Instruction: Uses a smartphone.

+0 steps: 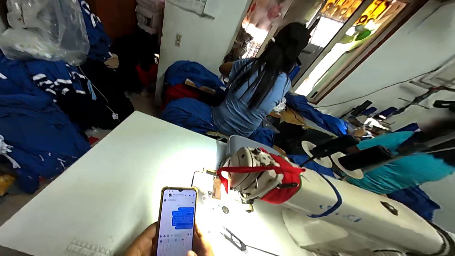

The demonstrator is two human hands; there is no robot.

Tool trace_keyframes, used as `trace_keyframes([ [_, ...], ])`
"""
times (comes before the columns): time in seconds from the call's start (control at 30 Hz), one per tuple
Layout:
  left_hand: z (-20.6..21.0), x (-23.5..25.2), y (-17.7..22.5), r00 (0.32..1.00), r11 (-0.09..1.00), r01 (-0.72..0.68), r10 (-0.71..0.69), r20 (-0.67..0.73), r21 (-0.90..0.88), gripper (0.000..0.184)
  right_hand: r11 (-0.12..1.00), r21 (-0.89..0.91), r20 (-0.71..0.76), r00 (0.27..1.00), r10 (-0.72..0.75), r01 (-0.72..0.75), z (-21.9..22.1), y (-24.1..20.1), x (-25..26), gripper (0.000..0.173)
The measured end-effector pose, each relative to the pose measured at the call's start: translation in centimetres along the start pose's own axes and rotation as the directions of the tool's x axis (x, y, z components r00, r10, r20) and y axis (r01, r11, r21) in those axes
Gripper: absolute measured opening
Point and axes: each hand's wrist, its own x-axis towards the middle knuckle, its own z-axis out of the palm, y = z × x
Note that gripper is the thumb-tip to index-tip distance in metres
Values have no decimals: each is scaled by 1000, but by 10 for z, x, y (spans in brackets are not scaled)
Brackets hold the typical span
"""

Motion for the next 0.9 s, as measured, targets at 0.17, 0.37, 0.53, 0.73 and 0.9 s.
trace_keyframes([
  [0.17, 2, -3, -1, 999, 999, -32, 33, -24, 40, 65, 988, -137, -2, 998, 65, -64, 7, -20, 1, 59],
  [0.37, 7, -1, -4, 987, 985, -89, 108, -123, 147, 60, 976, -214, 62, 996, 63, -49, 10, -29, 6, 61],
  [0.53, 7, -1, -5, 986, 987, -68, 89, -141, 146, 57, 979, -201, 46, 998, 52, -41, 10, -28, 3, 62],
  [0.73, 2, -2, -5, 996, 996, -60, 64, -65, 71, 61, 978, -197, 73, 994, 78, -62, 8, -31, 1, 67],
  [0.9, 0, -3, -4, 998, 997, -30, 34, -48, 67, 58, 967, -235, 72, 990, 121, -102, 6, -31, 3, 72],
])
